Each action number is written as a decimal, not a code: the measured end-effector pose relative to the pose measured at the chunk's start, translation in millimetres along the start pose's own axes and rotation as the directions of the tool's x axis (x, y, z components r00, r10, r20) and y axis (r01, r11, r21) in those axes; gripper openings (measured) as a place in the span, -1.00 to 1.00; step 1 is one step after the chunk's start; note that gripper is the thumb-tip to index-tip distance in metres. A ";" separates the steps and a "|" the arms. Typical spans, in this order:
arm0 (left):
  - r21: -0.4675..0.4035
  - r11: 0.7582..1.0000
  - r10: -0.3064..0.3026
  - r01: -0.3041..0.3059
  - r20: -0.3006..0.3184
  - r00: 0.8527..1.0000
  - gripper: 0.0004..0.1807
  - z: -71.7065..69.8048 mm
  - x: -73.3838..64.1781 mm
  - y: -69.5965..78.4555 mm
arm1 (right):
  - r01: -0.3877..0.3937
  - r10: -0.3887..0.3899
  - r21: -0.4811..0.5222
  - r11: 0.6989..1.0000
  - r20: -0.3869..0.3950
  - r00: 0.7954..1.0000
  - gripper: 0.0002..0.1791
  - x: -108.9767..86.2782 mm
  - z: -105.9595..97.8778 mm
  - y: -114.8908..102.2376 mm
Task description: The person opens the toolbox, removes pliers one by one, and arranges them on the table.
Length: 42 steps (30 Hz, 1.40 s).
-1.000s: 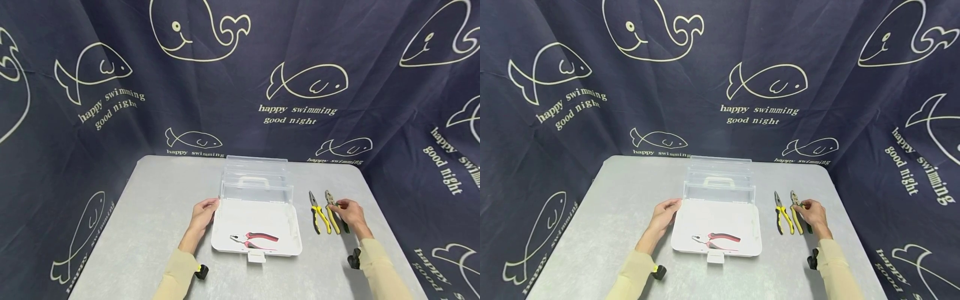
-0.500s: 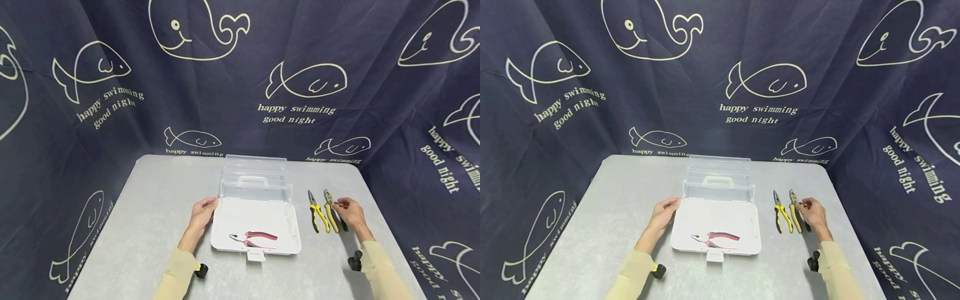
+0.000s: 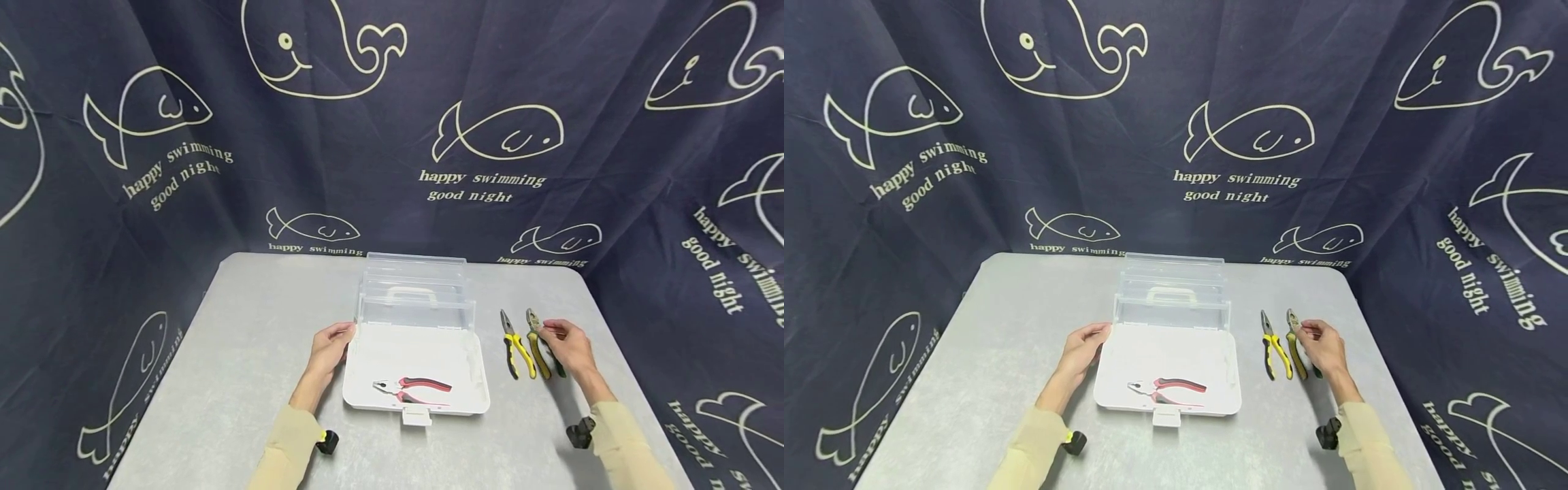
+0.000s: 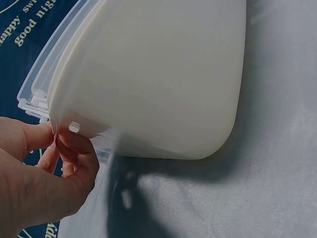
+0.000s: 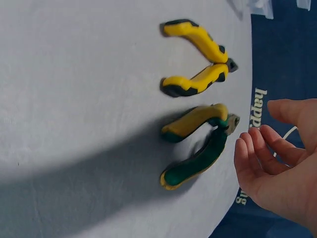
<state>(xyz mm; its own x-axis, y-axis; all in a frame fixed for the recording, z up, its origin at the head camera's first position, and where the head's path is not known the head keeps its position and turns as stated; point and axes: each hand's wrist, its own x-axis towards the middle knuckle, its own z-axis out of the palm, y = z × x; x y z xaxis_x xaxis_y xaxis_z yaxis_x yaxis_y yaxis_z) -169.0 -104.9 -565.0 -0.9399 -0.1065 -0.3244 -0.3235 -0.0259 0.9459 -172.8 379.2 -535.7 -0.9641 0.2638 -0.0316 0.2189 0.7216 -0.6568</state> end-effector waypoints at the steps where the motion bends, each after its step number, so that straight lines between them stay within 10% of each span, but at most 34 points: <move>1: -0.003 1.000 0.000 0.000 0.000 1.000 -0.63 -0.5 -0.1 0.2 | 0.005 -0.005 0.007 1.000 0.000 1.000 -0.56 -0.4 0.1 -2.0; 14: -0.007 1.000 0.011 -0.011 0.015 1.000 -0.58 -1.7 -1.5 1.7 | 0.053 -0.067 0.293 0.955 0.037 0.997 -0.56 -13.2 -0.3 -32.0; 42: -0.032 0.999 0.011 -0.012 -0.009 1.000 -0.65 0.7 -0.1 -1.0 | 0.101 -0.168 0.413 0.905 0.129 0.977 -0.58 -45.0 14.3 -93.5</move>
<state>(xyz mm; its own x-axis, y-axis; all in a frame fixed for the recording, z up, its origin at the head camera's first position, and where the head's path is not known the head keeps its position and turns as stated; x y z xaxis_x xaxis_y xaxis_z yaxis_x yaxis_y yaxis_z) -168.7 -104.2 -566.0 -0.9425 -0.1157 -0.3135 -0.3089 -0.0564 0.9494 -152.1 290.7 -483.6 -0.9984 0.0541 -0.0177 0.0386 0.4152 -0.9089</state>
